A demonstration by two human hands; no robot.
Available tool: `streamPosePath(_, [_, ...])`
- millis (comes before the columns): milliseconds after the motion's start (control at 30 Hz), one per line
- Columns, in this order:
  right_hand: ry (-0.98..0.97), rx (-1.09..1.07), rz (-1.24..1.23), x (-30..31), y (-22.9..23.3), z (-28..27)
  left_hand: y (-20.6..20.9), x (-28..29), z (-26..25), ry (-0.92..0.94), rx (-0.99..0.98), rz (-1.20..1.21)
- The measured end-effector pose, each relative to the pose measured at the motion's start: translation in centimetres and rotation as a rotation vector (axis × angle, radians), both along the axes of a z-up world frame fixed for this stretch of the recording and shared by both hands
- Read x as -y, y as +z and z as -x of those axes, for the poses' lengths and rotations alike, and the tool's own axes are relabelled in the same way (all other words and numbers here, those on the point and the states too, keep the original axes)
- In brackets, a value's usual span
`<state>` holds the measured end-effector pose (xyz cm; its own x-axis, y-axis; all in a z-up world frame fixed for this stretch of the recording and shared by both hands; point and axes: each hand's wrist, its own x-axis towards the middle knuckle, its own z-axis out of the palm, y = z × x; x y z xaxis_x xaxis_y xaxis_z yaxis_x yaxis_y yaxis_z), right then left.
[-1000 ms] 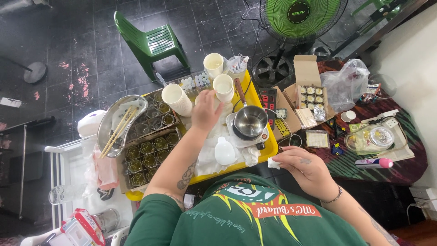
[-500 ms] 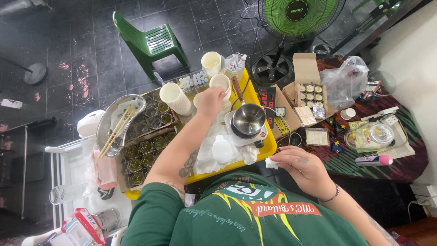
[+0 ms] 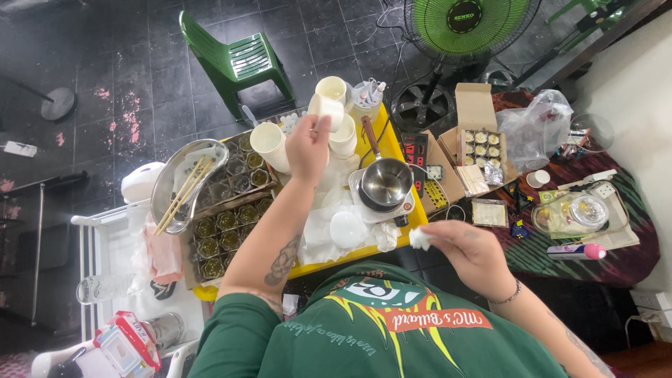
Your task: Cleaning the inside of small white cups using a wipe.
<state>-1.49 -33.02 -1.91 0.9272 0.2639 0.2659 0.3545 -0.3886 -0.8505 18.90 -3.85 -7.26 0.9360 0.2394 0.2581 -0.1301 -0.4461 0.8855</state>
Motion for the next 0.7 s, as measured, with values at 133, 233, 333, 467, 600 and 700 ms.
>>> streamPosePath(133, [-0.271,-0.244,0.002,-0.7,-0.8,-1.3,3.5,-1.2,4.1,-0.082,0.140,0.246])
streamPosePath(233, [-0.388,-0.221,-0.130,-2.9,0.6,-3.5,5.5,-1.1,8.3,-0.161,0.104,0.290])
streamPosePath(333, [-0.265,-0.034,-0.390,-5.8,1.7,-5.2,7.7,0.1,12.0,-0.260,0.094,0.061])
streamPosePath(467, [-0.145,0.385,-0.009,-10.2,4.6,-5.8,12.0,1.1,15.4,-0.274,0.170,-0.025])
streamPosePath(600, [-0.004,0.757,0.098,-12.5,5.6,-6.1,12.3,0.4,16.7,-0.388,0.209,0.063])
streamPosePath(700, [0.021,0.494,-0.065,-12.5,5.8,-6.2,11.7,-0.3,17.5,-0.425,0.206,0.033])
